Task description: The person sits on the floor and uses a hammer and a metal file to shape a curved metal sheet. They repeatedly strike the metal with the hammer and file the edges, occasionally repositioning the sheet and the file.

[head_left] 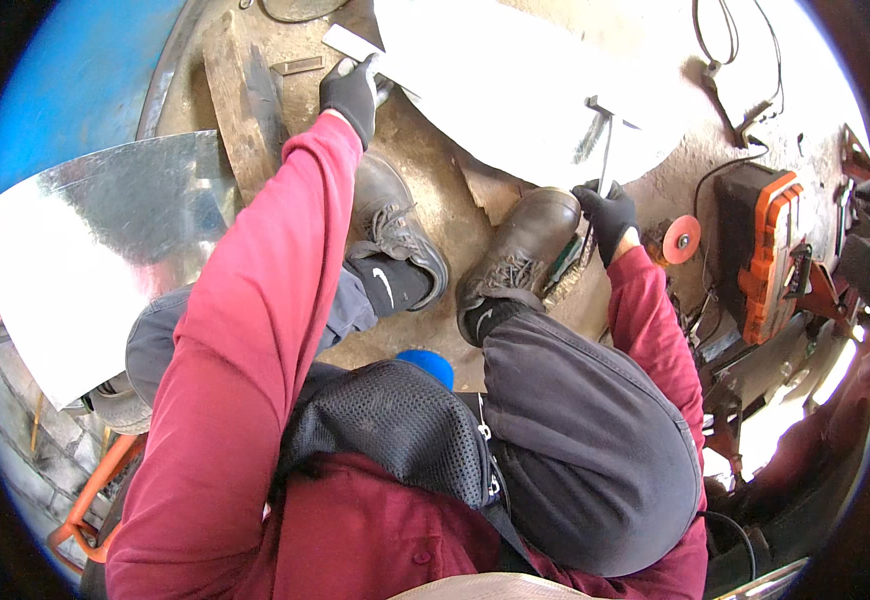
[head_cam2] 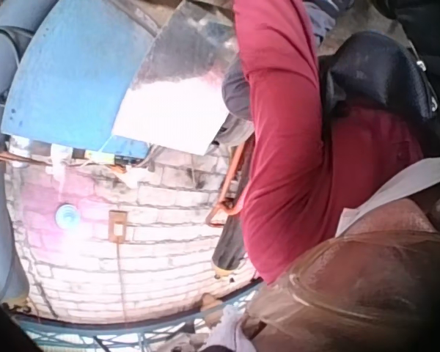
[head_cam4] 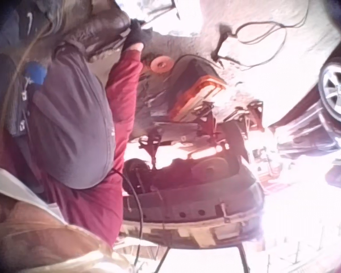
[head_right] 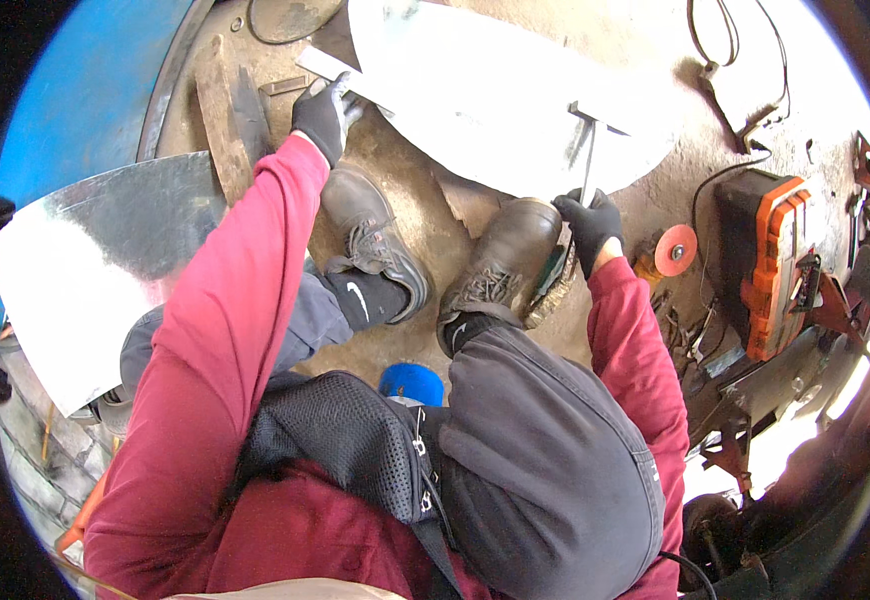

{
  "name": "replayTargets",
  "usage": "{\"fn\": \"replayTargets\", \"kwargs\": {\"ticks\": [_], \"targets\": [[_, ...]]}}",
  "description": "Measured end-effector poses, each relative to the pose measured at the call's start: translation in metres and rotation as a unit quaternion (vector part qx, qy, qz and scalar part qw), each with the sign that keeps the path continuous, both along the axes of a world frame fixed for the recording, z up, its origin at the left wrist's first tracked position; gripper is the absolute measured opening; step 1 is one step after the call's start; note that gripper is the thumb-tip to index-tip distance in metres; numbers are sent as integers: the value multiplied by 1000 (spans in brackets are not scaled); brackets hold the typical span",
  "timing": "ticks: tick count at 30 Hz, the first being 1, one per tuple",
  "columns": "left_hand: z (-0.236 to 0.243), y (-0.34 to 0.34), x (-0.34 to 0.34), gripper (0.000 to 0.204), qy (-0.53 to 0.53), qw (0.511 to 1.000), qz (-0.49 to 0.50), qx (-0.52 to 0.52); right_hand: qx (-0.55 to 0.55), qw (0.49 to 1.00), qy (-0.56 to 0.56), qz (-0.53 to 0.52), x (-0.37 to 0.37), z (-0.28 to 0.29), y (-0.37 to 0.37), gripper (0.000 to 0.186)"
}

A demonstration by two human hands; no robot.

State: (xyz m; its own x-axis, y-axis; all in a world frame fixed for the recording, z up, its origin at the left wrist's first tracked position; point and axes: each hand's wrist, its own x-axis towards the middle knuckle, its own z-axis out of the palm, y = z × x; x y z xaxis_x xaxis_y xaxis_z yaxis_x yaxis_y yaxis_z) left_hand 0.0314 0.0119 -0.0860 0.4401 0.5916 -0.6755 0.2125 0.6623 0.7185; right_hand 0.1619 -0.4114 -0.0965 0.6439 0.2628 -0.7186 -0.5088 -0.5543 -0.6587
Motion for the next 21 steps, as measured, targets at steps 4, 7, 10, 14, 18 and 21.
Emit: {"fn": "replayTargets", "kwargs": {"ticks": [4, 7, 10, 14, 18, 21], "targets": [[14, -3, -31, 25, -15, 1000, 6, 7, -27, 999, 23, -16, -4, 6, 5, 15], [27, -9, -53, 34, -54, 998, 1, -29, 12, 995, 41, -88, -8, 12, 5, 16], [31, -9, -62, 34, -55, 998, 5, -20, -19, 998, 21, -62, -2, 9, -4, 18], [57, -16, -59, 31, -88, 996, -23, 0, -106, 973, -193, 72, 0, 13, -38, 21], [87, -6, -76, 27, -158, 987, -8, 17, -80, 948, -295, 93, -33, 43, -56, 27], [131, -13, -86, 20, -211, 975, 59, -25, -92, 946, -292, 107, -76, 70, -83, 31]]}}
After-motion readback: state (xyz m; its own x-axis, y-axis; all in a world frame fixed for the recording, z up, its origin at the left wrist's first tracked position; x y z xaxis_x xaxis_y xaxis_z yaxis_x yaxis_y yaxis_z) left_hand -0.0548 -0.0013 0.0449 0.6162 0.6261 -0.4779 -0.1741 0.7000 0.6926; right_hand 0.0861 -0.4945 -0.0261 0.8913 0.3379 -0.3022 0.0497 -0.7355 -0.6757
